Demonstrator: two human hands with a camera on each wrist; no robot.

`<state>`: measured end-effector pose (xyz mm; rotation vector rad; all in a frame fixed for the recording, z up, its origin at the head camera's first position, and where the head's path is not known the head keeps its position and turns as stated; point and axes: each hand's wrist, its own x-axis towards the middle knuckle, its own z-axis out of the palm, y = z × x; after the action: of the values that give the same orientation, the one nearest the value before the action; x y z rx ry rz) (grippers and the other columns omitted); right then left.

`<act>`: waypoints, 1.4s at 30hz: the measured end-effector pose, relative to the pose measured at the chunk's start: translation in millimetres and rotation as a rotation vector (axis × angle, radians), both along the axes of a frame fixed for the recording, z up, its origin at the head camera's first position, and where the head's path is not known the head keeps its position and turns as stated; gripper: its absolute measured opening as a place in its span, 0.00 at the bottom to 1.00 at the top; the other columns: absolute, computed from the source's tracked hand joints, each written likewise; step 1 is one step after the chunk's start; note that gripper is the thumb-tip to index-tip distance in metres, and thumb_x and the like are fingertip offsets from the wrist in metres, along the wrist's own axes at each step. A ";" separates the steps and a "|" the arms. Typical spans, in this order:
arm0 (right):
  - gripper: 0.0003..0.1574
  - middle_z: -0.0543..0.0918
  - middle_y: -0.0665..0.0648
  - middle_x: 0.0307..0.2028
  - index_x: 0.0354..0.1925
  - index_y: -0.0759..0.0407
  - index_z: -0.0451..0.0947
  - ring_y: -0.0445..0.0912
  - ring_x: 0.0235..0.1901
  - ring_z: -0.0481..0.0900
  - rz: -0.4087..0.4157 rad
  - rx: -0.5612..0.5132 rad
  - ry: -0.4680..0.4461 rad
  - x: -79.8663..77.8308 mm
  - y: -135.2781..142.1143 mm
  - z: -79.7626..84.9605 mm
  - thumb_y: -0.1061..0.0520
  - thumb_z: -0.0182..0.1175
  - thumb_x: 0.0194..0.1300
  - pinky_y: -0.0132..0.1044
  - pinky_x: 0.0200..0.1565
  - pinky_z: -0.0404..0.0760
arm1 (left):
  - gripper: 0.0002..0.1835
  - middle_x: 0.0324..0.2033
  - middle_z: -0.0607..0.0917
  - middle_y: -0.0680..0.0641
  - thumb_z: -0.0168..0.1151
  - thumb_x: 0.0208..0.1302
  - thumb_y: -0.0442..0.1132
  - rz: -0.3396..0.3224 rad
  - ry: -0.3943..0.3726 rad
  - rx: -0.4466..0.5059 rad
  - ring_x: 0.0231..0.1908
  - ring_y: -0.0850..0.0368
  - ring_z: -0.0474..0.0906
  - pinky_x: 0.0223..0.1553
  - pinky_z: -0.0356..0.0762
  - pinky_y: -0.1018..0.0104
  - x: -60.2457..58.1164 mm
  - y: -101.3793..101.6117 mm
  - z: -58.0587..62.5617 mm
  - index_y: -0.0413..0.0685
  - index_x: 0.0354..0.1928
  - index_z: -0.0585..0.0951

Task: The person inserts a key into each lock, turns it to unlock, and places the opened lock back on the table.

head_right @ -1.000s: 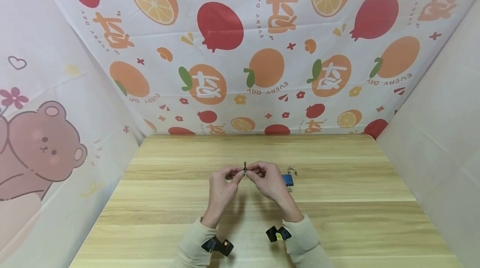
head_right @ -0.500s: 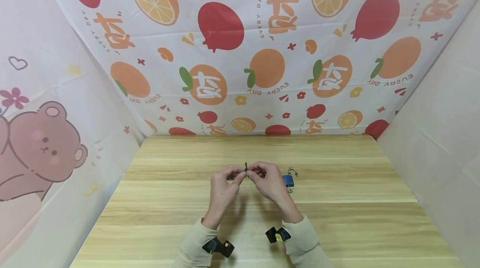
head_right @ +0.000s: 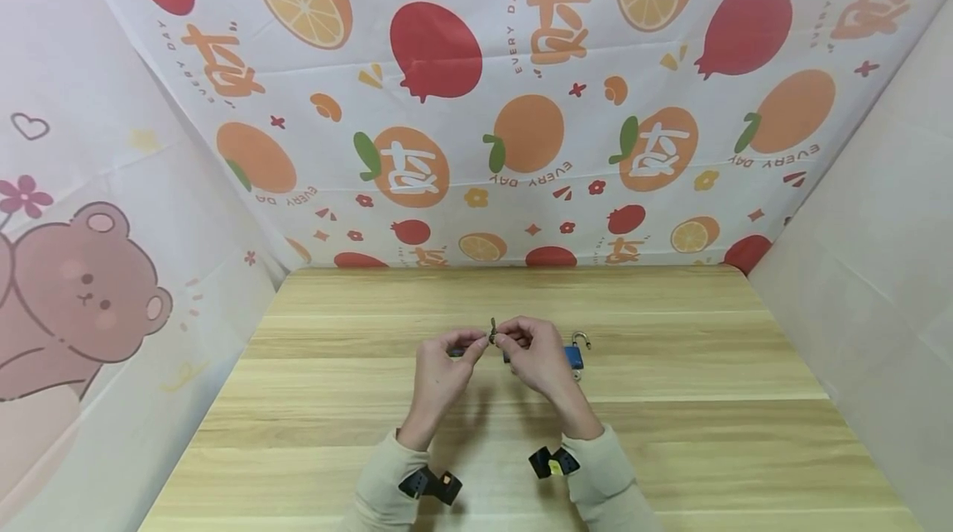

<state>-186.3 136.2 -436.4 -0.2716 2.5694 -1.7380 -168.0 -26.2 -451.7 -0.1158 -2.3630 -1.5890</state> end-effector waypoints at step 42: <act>0.07 0.85 0.61 0.36 0.43 0.61 0.85 0.41 0.30 0.78 -0.088 -0.002 0.003 8.2 19.3 11.6 0.60 0.63 0.71 0.30 0.31 0.75 | 0.04 0.30 0.91 0.41 0.67 0.63 0.32 0.093 -0.102 -0.193 0.29 0.52 0.87 0.32 0.85 0.61 -57.0 -43.8 -27.1 0.37 0.35 0.88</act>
<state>-178.1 155.5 -424.8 -0.1633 2.6203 -1.7696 -225.0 -70.1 -478.8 0.0354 -2.5562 -1.3534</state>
